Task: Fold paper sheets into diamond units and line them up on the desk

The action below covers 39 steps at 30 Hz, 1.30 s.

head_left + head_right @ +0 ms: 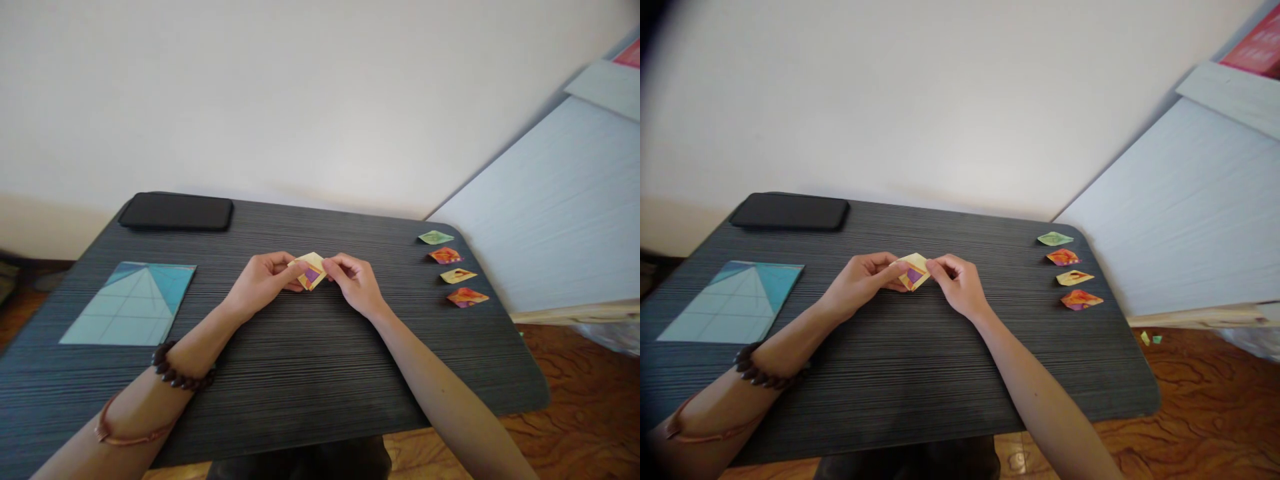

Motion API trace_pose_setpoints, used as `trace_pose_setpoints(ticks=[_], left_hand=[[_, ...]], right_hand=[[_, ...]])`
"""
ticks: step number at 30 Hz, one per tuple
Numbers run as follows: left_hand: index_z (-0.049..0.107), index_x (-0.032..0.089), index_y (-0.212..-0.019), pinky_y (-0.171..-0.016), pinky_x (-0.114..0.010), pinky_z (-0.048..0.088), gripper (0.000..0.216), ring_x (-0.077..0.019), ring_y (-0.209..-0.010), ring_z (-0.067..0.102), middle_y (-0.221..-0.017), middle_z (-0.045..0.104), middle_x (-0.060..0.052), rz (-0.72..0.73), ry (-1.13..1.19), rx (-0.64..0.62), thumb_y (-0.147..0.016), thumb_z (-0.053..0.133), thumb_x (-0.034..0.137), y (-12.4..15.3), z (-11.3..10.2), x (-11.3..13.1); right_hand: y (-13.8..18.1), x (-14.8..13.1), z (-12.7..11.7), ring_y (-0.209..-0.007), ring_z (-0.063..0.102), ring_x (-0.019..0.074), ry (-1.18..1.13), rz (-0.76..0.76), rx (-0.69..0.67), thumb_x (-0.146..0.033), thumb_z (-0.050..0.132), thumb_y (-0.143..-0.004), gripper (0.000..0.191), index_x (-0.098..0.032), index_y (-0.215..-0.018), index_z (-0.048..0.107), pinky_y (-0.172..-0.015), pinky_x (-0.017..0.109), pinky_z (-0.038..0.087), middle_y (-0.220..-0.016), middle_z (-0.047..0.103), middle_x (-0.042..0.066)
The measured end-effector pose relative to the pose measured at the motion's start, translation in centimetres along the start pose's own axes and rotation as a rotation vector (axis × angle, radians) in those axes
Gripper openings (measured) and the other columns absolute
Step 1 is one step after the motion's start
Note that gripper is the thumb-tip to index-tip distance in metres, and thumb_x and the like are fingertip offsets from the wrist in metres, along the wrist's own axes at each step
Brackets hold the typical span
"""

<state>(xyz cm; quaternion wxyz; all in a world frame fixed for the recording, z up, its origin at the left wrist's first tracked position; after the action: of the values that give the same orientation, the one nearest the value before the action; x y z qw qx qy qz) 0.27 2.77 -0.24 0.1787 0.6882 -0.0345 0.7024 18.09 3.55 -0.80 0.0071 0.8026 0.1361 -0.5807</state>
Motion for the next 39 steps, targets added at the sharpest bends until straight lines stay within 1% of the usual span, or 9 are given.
trace_pose_setpoints(ticks=[3, 8, 12, 18, 22, 25, 32, 37, 39], left_hand=[[0.067, 0.014, -0.097, -0.074, -0.030, 0.056, 0.040, -0.0181, -0.078, 0.067, -0.092, 0.072, -0.007, 0.037, -0.016, 0.033, -0.074, 0.065, 0.046, 0.0, 0.1, 0.1], [0.071, 0.015, -0.088, -0.073, -0.026, 0.053, 0.032, -0.0171, -0.076, 0.066, -0.083, 0.073, -0.004, 0.039, -0.114, 0.090, -0.076, 0.063, 0.043, -0.3, -0.2, -0.2], [0.071, 0.017, -0.088, -0.071, -0.025, 0.051, 0.030, -0.0172, -0.075, 0.066, -0.081, 0.073, -0.003, 0.058, -0.208, 0.085, -0.078, 0.061, 0.043, -0.3, -0.4, -0.3], [0.070, 0.017, -0.085, -0.072, -0.026, 0.052, 0.029, -0.0172, -0.075, 0.066, -0.082, 0.073, -0.003, 0.071, -0.273, 0.052, -0.078, 0.060, 0.044, -0.2, -0.2, -0.1], [0.069, 0.018, -0.089, -0.069, -0.026, 0.054, 0.030, -0.0169, -0.073, 0.067, -0.082, 0.073, -0.003, 0.034, -0.205, 0.035, -0.073, 0.066, 0.043, -0.1, -0.1, -0.2], [0.070, 0.016, -0.088, -0.068, -0.026, 0.056, 0.032, -0.0168, -0.071, 0.068, -0.081, 0.073, -0.005, -0.011, -0.159, 0.018, -0.072, 0.068, 0.043, -0.2, -0.2, -0.6], [0.069, 0.013, -0.086, -0.070, -0.025, 0.056, 0.029, -0.0161, -0.074, 0.068, -0.080, 0.073, -0.005, -0.026, -0.074, -0.006, -0.073, 0.068, 0.040, -0.3, -0.2, -0.7], [0.069, 0.012, -0.085, -0.071, -0.026, 0.056, 0.031, -0.0168, -0.074, 0.068, -0.080, 0.073, -0.006, -0.015, -0.061, 0.007, -0.073, 0.068, 0.040, -0.2, -0.1, -0.6], [0.067, 0.012, -0.088, -0.072, -0.027, 0.056, 0.031, -0.0174, -0.076, 0.068, -0.081, 0.073, -0.006, -0.017, -0.070, 0.016, -0.072, 0.069, 0.039, -0.2, -0.1, -0.4]], right_hand=[[0.1, -0.3, 0.1, -0.062, 0.050, 0.0122, 0.044, -0.060, -0.010, -0.040, 0.054, -0.085, 0.026, -0.020, -0.073, 0.064, -0.059, 0.026, 0.038, -0.068, 0.058, 0.000], [0.2, -0.6, 0.2, -0.064, 0.052, 0.0130, 0.109, -0.111, -0.046, -0.037, 0.054, -0.085, 0.023, -0.020, -0.072, 0.063, -0.061, 0.026, 0.040, -0.070, 0.058, 0.001], [0.3, -0.7, 0.3, -0.065, 0.052, 0.0134, 0.154, -0.113, -0.057, -0.035, 0.051, -0.086, 0.024, -0.020, -0.070, 0.060, -0.062, 0.027, 0.040, -0.069, 0.057, 0.001], [0.3, -1.2, 0.6, -0.065, 0.053, 0.0129, 0.182, -0.130, -0.090, -0.038, 0.049, -0.088, 0.025, -0.020, -0.075, 0.061, -0.061, 0.026, 0.040, -0.071, 0.059, 0.001], [0.3, -1.1, 0.5, -0.060, 0.049, 0.0118, 0.185, -0.119, -0.020, -0.040, 0.051, -0.087, 0.027, -0.020, -0.070, 0.061, -0.058, 0.026, 0.037, -0.066, 0.056, 0.000], [0.3, -0.9, 0.5, -0.057, 0.047, 0.0112, 0.177, -0.106, 0.024, -0.040, 0.055, -0.084, 0.027, -0.020, -0.067, 0.061, -0.055, 0.026, 0.036, -0.063, 0.055, -0.001], [0.3, -0.6, 0.4, -0.055, 0.048, 0.0105, 0.103, -0.023, -0.008, -0.044, 0.061, -0.079, 0.026, -0.020, -0.070, 0.065, -0.054, 0.025, 0.036, -0.065, 0.062, 0.000], [0.2, -0.3, 0.4, -0.055, 0.048, 0.0101, 0.048, 0.002, 0.012, -0.043, 0.065, -0.076, 0.025, -0.019, -0.070, 0.066, -0.053, 0.024, 0.036, -0.066, 0.063, 0.000], [0.2, -0.1, 0.5, -0.055, 0.049, 0.0099, 0.014, 0.020, 0.022, -0.043, 0.066, -0.075, 0.025, -0.019, -0.070, 0.066, -0.054, 0.024, 0.037, -0.066, 0.064, 0.000]])
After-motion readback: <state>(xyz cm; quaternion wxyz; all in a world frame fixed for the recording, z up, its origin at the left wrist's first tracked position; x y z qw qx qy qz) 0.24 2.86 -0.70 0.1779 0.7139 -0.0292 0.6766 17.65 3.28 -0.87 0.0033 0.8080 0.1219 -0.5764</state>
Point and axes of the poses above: each hand's wrist, its own y-axis away from the middle knuckle, its own z-axis out of the palm, x = y × z, the point moved 3 cm from there along -y, towards the middle knuckle
